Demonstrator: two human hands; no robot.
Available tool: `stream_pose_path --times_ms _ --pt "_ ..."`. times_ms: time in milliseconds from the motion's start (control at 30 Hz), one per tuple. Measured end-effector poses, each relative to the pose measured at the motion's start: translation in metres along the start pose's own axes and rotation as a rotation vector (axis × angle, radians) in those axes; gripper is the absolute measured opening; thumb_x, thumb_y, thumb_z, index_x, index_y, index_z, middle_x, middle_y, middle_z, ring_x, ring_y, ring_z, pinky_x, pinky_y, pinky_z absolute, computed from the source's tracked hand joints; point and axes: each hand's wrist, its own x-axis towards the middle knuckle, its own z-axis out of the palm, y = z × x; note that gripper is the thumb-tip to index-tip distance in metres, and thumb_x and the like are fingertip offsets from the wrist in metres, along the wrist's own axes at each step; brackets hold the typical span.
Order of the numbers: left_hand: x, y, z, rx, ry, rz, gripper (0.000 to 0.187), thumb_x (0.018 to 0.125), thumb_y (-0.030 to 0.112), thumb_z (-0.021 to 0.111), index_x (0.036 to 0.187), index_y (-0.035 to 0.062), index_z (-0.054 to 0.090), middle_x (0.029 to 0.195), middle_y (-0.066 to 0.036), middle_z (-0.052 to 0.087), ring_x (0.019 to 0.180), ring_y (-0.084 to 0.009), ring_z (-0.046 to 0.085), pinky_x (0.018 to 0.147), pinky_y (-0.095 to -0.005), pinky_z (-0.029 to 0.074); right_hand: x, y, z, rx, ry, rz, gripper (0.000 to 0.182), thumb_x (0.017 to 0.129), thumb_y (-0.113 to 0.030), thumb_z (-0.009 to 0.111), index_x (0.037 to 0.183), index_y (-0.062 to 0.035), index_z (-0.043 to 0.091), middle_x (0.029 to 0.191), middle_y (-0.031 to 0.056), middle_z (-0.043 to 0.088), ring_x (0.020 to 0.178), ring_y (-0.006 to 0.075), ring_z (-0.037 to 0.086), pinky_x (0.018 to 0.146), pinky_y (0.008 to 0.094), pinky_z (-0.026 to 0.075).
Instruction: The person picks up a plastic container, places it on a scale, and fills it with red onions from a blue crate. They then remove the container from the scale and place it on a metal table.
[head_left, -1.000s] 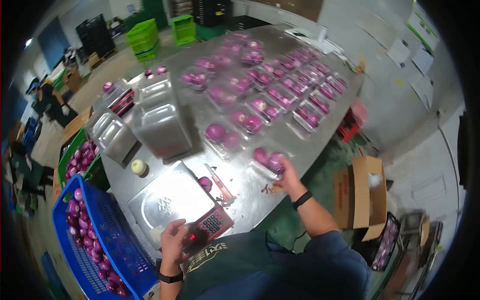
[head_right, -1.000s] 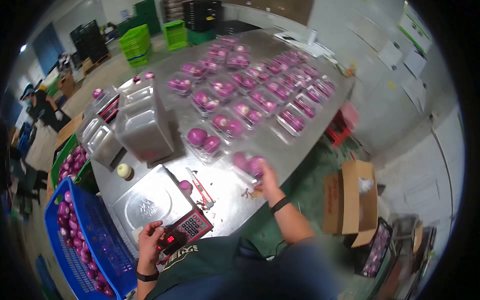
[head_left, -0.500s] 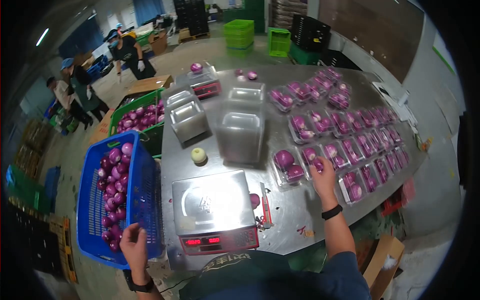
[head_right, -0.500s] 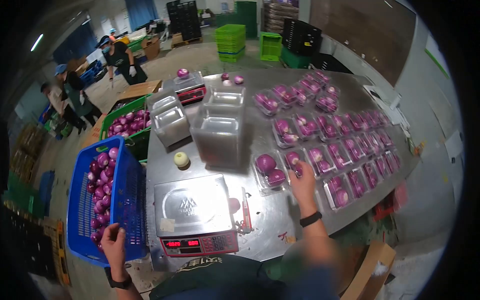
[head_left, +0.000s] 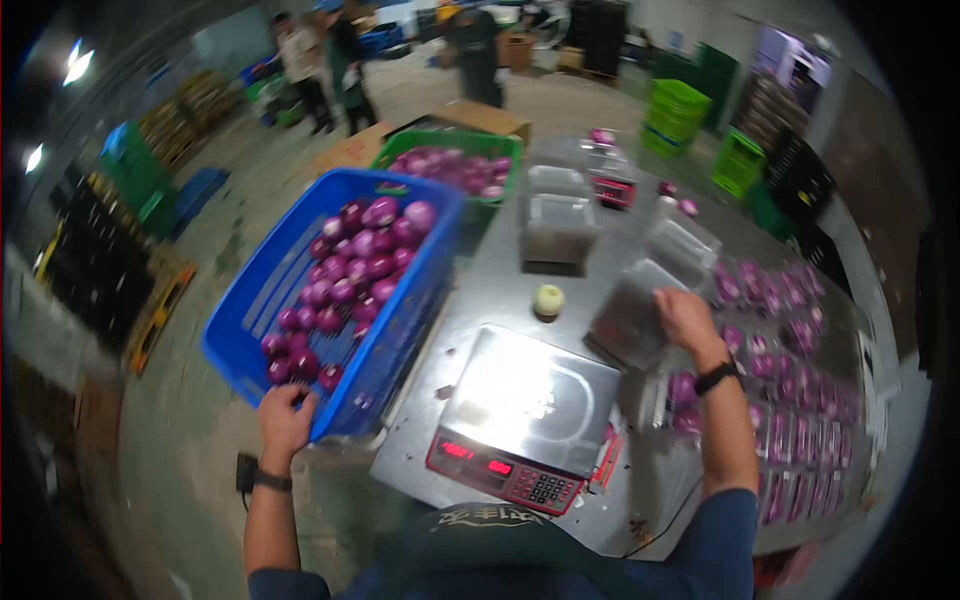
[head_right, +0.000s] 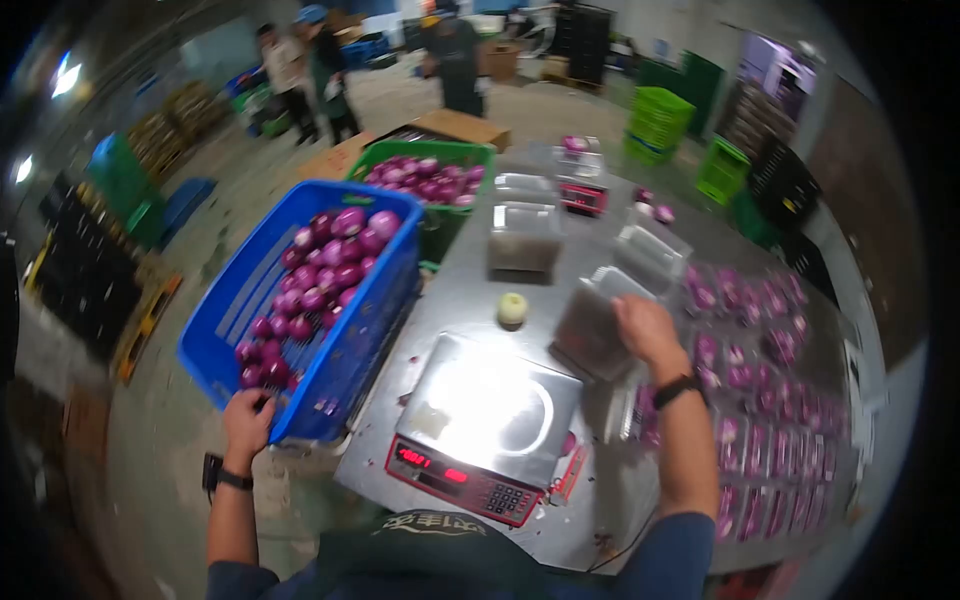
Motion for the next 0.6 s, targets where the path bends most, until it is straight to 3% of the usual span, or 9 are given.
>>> stream_pose_path --times_ms 33,133,167,233,300,367,467,600 --pt "0.001 0.000 -0.002 0.005 -0.021 0.007 0.019 0.080 0.028 0.074 0.083 0.0094 0.076 0.078 -0.012 0.070 0.080 -0.0331 0.064 0.073 -0.0447 0.050 0.003 0.008 0.010 -0.017 0.039 -0.016 0.041 0.106 -0.037 0.045 0.094 -0.0022 0.063 0.095 0.0260 0.068 0.092 0.0481 0.064 0.081 0.0583 0.049" --pt "0.002 0.000 -0.006 0.044 -0.069 0.021 0.021 0.081 0.029 0.074 0.084 0.0093 0.076 0.079 -0.013 0.070 0.079 -0.0334 0.066 0.072 -0.0453 0.051 -0.002 -0.001 0.014 -0.022 0.219 -0.135 0.022 0.098 -0.023 0.064 0.089 -0.0026 0.061 0.079 0.0262 0.064 0.076 0.0495 0.063 0.066 0.0568 0.048" --pt "0.004 0.000 -0.011 0.055 -0.104 0.032 0.021 0.080 0.028 0.075 0.085 0.0081 0.076 0.080 -0.013 0.071 0.078 -0.0338 0.067 0.071 -0.0447 0.051 -0.001 0.007 0.019 -0.007 0.208 -0.112 0.024 0.098 -0.024 0.066 0.089 -0.0020 0.062 0.081 0.0259 0.065 0.078 0.0489 0.063 0.067 0.0556 0.048" --pt "0.014 -0.011 -0.022 -0.076 -0.254 0.000 0.019 0.081 0.024 0.076 0.088 0.0056 0.076 0.081 -0.013 0.072 0.078 -0.0276 0.069 0.072 -0.0398 0.053 -0.001 0.012 0.021 0.032 0.207 -0.046 0.026 0.095 -0.024 0.070 0.088 -0.0005 0.064 0.080 0.0244 0.066 0.077 0.0469 0.064 0.067 0.0508 0.049" --pt "0.036 -0.033 -0.031 -0.232 -0.345 -0.027 0.019 0.081 0.016 0.079 0.093 0.0017 0.075 0.083 -0.012 0.073 0.077 -0.0187 0.070 0.070 -0.0337 0.054 0.000 0.008 0.012 0.229 0.169 0.035 0.033 0.091 -0.023 0.076 0.081 0.0017 0.057 0.071 0.0198 0.062 0.063 0.0377 0.057 0.063 0.0441 0.048" --pt "0.068 -0.057 -0.045 -0.225 -0.311 -0.064 0.026 0.078 0.024 0.080 0.093 0.0030 0.074 0.084 -0.015 0.072 0.077 -0.0257 0.071 0.071 -0.0382 0.054 0.005 0.032 0.020 0.434 0.152 0.151 0.036 0.089 -0.021 0.079 0.079 0.0000 0.052 0.067 0.0128 0.053 0.058 0.0260 0.047 0.059 0.0389 0.044" --pt "0.124 -0.094 -0.059 -0.039 -0.343 -0.045 0.028 0.080 0.026 0.077 0.097 0.0034 0.074 0.088 -0.017 0.073 0.083 -0.0317 0.072 0.074 -0.0415 0.055 -0.004 0.011 0.020 -0.107 0.414 0.017 0.034 0.085 -0.015 0.081 0.077 -0.0021 0.051 0.069 0.0108 0.051 0.062 0.0233 0.047 0.059 0.0373 0.042" --pt "0.185 -0.118 -0.036 0.208 -0.471 0.117 0.032 0.081 0.027 0.073 0.105 0.0054 0.073 0.098 -0.019 0.074 0.095 -0.0374 0.071 0.081 -0.0470 0.056 -0.061 -0.107 0.028 0.088 0.231 -0.150 0.032 0.076 -0.009 0.084 0.075 -0.0045 0.052 0.073 0.0129 0.053 0.067 0.0330 0.053 0.061 0.0417 0.044"
